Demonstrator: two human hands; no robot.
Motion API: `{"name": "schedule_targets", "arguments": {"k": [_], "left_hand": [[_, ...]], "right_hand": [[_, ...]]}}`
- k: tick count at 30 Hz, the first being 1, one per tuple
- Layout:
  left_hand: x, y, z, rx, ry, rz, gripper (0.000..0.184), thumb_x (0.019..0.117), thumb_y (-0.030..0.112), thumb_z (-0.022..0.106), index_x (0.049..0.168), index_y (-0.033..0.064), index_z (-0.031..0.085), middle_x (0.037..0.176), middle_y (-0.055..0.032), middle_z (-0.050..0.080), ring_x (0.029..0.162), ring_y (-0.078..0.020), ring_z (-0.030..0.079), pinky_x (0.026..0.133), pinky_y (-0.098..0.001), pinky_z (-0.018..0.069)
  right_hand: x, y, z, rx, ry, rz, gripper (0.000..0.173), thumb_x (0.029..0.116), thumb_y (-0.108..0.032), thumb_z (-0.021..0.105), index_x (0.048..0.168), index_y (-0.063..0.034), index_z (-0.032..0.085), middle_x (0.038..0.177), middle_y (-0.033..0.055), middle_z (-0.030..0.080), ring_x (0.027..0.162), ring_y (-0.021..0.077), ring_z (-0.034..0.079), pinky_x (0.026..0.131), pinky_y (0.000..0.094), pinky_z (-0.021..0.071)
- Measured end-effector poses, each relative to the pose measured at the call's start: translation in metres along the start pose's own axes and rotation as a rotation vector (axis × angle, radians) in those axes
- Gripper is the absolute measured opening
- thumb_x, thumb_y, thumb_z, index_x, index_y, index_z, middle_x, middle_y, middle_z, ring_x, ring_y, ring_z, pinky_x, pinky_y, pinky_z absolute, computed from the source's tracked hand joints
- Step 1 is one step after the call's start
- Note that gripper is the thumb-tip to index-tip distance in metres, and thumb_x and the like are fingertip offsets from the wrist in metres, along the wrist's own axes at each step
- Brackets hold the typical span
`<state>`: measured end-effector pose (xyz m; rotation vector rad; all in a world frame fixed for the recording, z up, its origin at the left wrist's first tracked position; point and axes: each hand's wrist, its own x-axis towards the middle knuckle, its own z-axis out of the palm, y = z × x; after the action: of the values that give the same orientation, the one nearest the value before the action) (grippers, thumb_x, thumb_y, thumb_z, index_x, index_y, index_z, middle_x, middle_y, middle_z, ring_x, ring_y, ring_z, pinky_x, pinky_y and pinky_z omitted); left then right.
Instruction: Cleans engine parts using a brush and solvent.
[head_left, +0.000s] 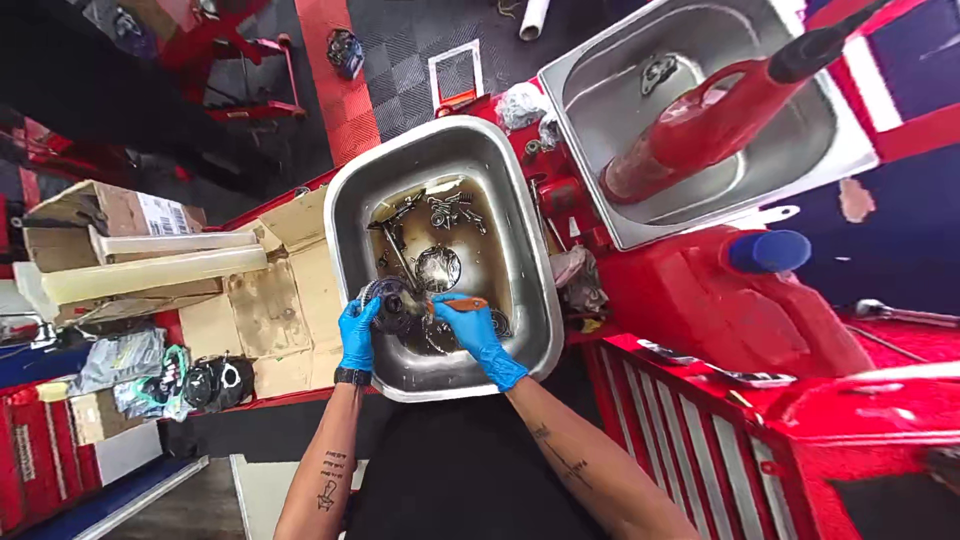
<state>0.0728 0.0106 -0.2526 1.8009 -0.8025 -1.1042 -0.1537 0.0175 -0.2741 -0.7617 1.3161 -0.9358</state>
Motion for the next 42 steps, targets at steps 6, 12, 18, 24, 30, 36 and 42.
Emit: {"name": "schedule_targets", "arguments": {"k": [6,12,18,24,30,36,42], "left_hand": [[-0.002,-0.005,0.0,0.024,-0.056,0.011,0.022,0.0886,0.016,0.076,0.098,-0.0012,0.066,0.087,-0.0067,0.068,0.083,-0.0133,0.068,0.08,-0.0327,0.0595],[-0.001,-0.006,-0.001,0.046,-0.094,0.03,0.022,0.0883,0.015,0.076,0.098,-0.0017,0.065,0.088,-0.0075,0.069,0.083,-0.0141,0.068,0.08,-0.0332,0.06],[0.012,-0.007,0.016,0.111,-0.044,0.043,0.028,0.0919,0.02,0.075,0.102,-0.0041,0.067,0.088,-0.0091,0.069,0.081,-0.0134,0.068,0.079,-0.0326,0.0595],[0.003,-0.013,0.02,0.044,-0.032,-0.052,0.025,0.0943,0.02,0.073,0.099,-0.0036,0.068,0.087,-0.0096,0.07,0.082,-0.014,0.068,0.081,-0.0329,0.0594],[0.008,-0.015,0.015,0.09,0.047,-0.082,0.029,0.0922,0.023,0.077,0.097,-0.0029,0.066,0.086,-0.0096,0.067,0.08,-0.0146,0.066,0.079,-0.0345,0.0582],[0.007,-0.01,0.013,0.381,-0.015,-0.013,0.05,0.08,0.034,0.086,0.108,-0.0027,0.067,0.095,-0.0147,0.07,0.089,-0.0198,0.069,0.085,-0.0411,0.0575],[-0.002,-0.019,0.022,0.491,-0.083,-0.029,0.052,0.0791,0.04,0.085,0.108,0.0004,0.069,0.096,-0.0128,0.071,0.091,-0.0211,0.069,0.087,-0.0444,0.0566]], "right_hand": [[0.0,-0.015,0.003,0.073,0.02,-0.023,0.015,0.0914,-0.012,0.072,0.103,-0.0041,0.076,0.095,0.005,0.077,0.084,0.0132,0.074,0.082,0.0336,0.0641],[0.007,-0.004,-0.008,-0.126,0.075,0.014,0.016,0.0907,-0.019,0.073,0.102,-0.0088,0.077,0.095,0.0025,0.077,0.085,0.0101,0.073,0.084,0.0332,0.0611],[-0.022,-0.014,0.033,0.004,0.016,-0.057,0.015,0.0922,-0.016,0.071,0.103,-0.0074,0.078,0.095,0.0016,0.077,0.084,0.0083,0.073,0.083,0.0311,0.0618],[0.001,-0.019,0.035,0.101,0.178,-0.051,0.016,0.0931,-0.014,0.072,0.103,-0.0023,0.076,0.093,0.0074,0.077,0.082,0.0149,0.075,0.081,0.035,0.0649],[-0.022,0.02,0.006,-0.4,-0.027,-0.086,0.022,0.0961,-0.018,0.064,0.109,-0.0071,0.078,0.104,0.0084,0.077,0.099,0.0179,0.073,0.092,0.0391,0.0576],[-0.026,0.04,0.004,-0.592,-0.286,0.005,0.025,0.0988,-0.022,0.061,0.111,-0.007,0.077,0.105,0.0147,0.076,0.103,0.0294,0.072,0.095,0.052,0.054],[0.013,0.001,0.03,0.147,0.146,0.064,0.015,0.0913,-0.009,0.073,0.104,-0.0015,0.075,0.096,0.0087,0.077,0.083,0.0164,0.075,0.08,0.0357,0.0654]]}}
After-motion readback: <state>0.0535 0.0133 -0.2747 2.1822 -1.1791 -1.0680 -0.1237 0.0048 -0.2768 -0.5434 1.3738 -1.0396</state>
